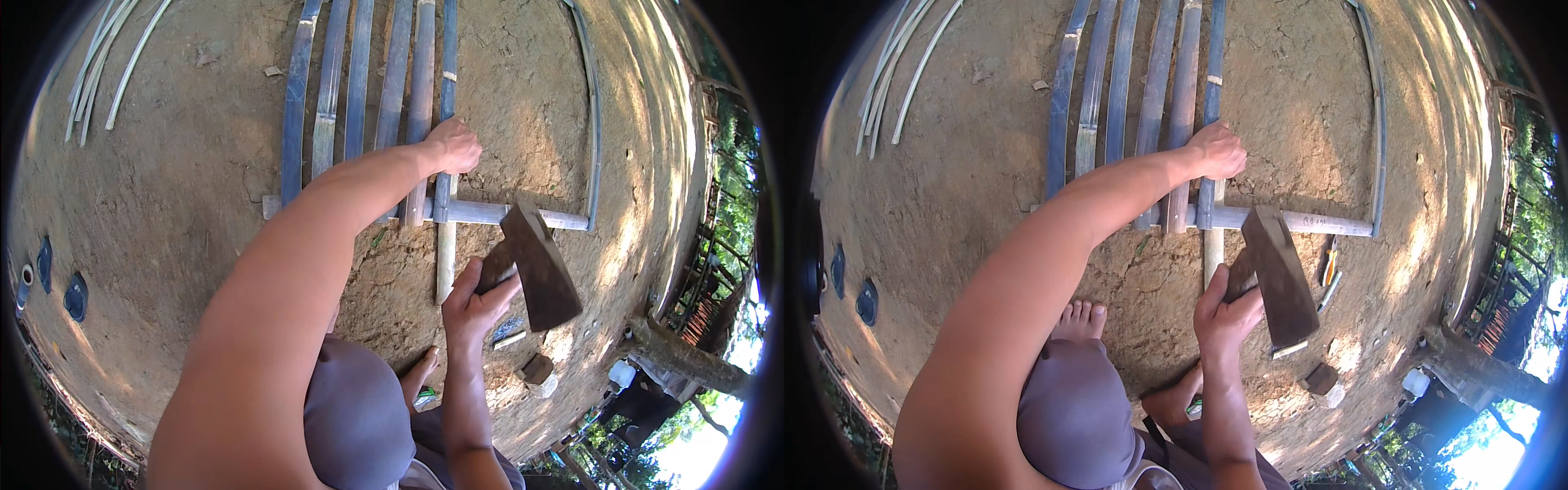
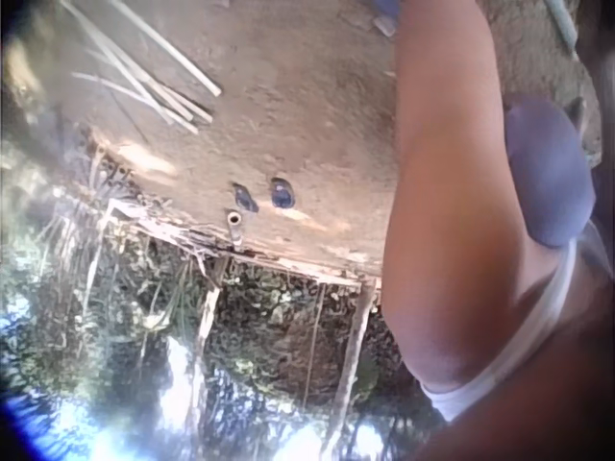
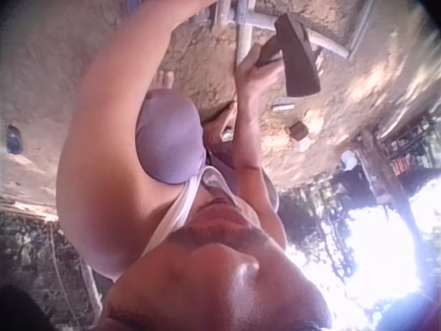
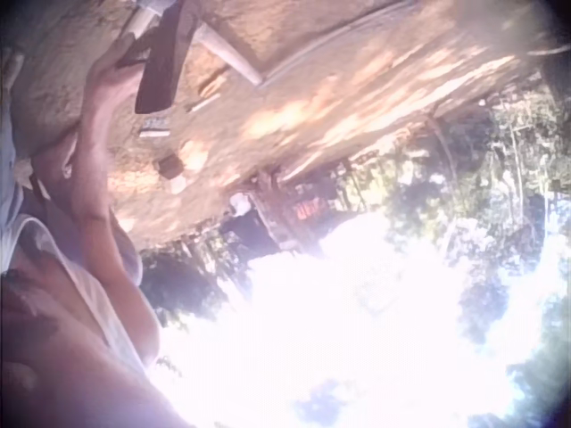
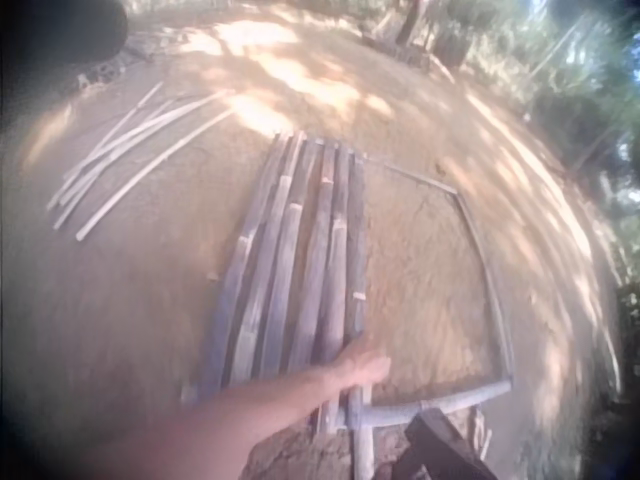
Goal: The person assembles a bamboo frame by aligning split bamboo slats across a square frame and hammering nails with an adze to secure them.
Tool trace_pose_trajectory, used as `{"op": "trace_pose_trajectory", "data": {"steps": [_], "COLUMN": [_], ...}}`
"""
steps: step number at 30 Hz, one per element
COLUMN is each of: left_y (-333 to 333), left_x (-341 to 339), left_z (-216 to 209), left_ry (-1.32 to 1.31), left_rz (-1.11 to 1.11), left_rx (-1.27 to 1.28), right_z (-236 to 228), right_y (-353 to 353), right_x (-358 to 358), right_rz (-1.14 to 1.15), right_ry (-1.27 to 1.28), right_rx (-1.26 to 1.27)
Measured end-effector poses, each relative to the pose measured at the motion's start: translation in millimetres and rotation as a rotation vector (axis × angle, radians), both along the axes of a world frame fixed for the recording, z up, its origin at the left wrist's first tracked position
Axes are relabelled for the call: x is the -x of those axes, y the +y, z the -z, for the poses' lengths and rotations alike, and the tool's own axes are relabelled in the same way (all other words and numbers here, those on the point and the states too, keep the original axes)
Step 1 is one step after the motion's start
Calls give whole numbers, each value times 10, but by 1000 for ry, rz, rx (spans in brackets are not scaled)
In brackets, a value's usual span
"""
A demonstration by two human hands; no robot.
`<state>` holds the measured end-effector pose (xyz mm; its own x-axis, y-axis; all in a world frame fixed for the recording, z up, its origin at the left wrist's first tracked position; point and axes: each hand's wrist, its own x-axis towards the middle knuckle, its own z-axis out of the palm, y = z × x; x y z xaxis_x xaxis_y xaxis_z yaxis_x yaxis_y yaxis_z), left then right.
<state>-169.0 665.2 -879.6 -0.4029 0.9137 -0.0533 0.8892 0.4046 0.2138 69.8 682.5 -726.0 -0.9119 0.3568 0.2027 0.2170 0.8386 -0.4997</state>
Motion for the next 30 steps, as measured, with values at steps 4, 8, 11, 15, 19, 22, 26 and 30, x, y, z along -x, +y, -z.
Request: {"op": "trace_pose_trajectory", "data": {"steps": [4, 8, 11, 15, 19, 22, 26, 30], "left_y": [163, 49, 3, 132, -10, -54, 125, 58], "left_x": [22, -116, 15, 36, 12, 19, 10, 2], "left_z": [-64, -3, 5, -75, -99, -35, -55, 33], "left_ry": [-39, -75, -31, -35, -44, 15, 17, -3], "left_rz": [-6, -14, -10, 11, 33, 35, 17, 22], "left_rx": [-37, -39, -4, 46, 9, 35, -38, -37], "right_z": [557, 105, -58, 441, 150, 38, 450, 308], "right_y": [134, 42, -38, 104, 54, 7, 144, 137], "right_x": [-280, 52, 79, -174, 40, 44, -132, -17], "right_rz": [115, 138, 15, 111, 94, -89, 101, 126], "right_ry": [-609, -382, 199, -864, -428, 97, -665, -303], "right_rx": [-72, 63, -111, -137, -23, -217, -19, 118]}}
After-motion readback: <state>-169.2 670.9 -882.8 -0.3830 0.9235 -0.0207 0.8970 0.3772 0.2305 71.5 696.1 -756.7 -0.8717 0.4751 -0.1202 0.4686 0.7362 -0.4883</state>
